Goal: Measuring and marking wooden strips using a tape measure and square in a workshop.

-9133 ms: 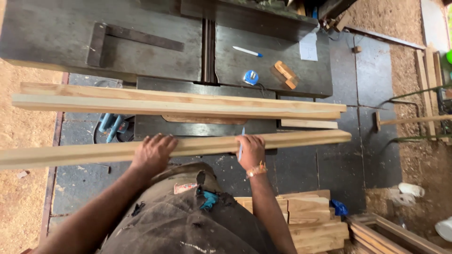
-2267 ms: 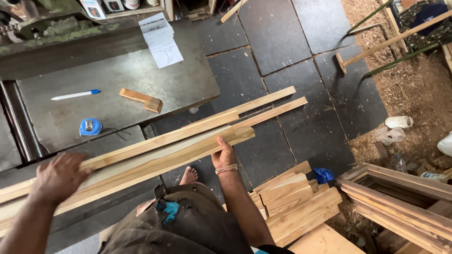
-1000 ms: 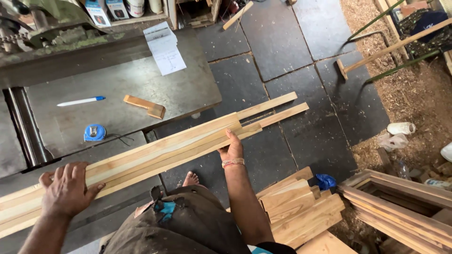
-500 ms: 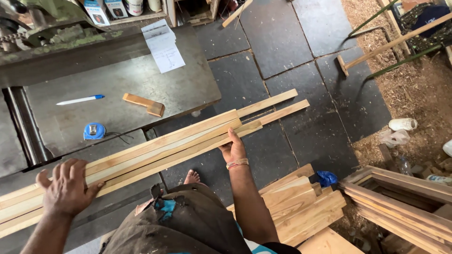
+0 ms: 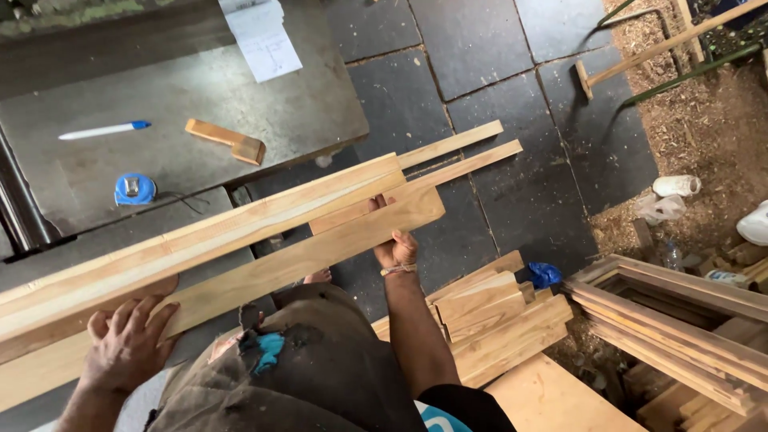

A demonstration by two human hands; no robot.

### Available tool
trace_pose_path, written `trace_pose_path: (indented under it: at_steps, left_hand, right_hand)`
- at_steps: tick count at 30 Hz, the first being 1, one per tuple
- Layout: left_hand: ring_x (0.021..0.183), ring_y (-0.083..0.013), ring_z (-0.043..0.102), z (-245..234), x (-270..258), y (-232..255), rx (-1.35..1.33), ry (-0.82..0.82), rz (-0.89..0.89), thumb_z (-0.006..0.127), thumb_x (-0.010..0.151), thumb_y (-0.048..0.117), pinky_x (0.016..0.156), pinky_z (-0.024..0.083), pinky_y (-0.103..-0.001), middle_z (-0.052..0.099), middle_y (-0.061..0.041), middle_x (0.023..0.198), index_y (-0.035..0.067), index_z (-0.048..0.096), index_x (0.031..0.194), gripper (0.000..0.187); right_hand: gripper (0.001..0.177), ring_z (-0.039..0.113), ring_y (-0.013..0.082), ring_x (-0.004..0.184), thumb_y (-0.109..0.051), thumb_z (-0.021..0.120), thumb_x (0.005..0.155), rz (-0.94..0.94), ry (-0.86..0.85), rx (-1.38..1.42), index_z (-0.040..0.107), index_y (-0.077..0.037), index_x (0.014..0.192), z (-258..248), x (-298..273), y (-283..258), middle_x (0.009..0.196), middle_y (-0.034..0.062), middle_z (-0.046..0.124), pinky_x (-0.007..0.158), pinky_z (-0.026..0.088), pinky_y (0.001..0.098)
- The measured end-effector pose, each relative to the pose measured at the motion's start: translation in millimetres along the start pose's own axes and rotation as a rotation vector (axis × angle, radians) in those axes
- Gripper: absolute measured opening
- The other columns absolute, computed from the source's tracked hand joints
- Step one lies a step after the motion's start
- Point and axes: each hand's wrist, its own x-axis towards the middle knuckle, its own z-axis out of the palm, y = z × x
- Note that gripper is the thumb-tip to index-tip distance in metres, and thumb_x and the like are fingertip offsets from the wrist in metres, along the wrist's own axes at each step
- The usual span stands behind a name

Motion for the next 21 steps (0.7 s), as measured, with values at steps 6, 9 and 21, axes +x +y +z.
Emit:
trace_pose_path:
  at_steps: [6,9,21]
  left_hand:
    - [0.138,-0.0246,0.051,8,0,-4,-0.120,0.033,0.025,0.072,0.072,0.053,0.118,0.035,-0.056,0.050,-0.006,0.146,0.035,0.054,0.136,0.069]
    - [0.137,-0.0275,0.052,9,0,-4,-0.158,0.060,0.030,0.073,0.073,0.051,0.118,0.040,-0.054,0.052,-0.008,0.145,0.033,0.055,0.137,0.068]
    - [0.153,-0.0344,0.036,39,-12,-28,-0.189,0.326,-0.040,0.062,0.088,0.052,0.124,0.018,-0.066,0.038,-0.016,0.163,0.020,0.053,0.150,0.071]
  right_hand:
    - [0.084,0.034,0.0382,0.154,-0.002,0.069,0.069,0.032,0.074,0.000,0.045,0.001,0.149,-12,-4,-4,0.160,0.0211,0.041,0.131,0.024,0.0502]
    - [0.079,0.039,0.0343,0.150,0.000,0.069,0.069,0.059,0.076,0.036,0.048,-0.001,0.146,8,-7,-6,0.158,0.0193,0.046,0.129,0.027,0.0497]
    - [0.064,0.055,0.0321,0.135,-0.026,0.078,0.091,-0.008,0.385,-0.032,0.050,-0.004,0.144,-11,13,17,0.139,0.0144,0.060,0.117,0.047,0.0524]
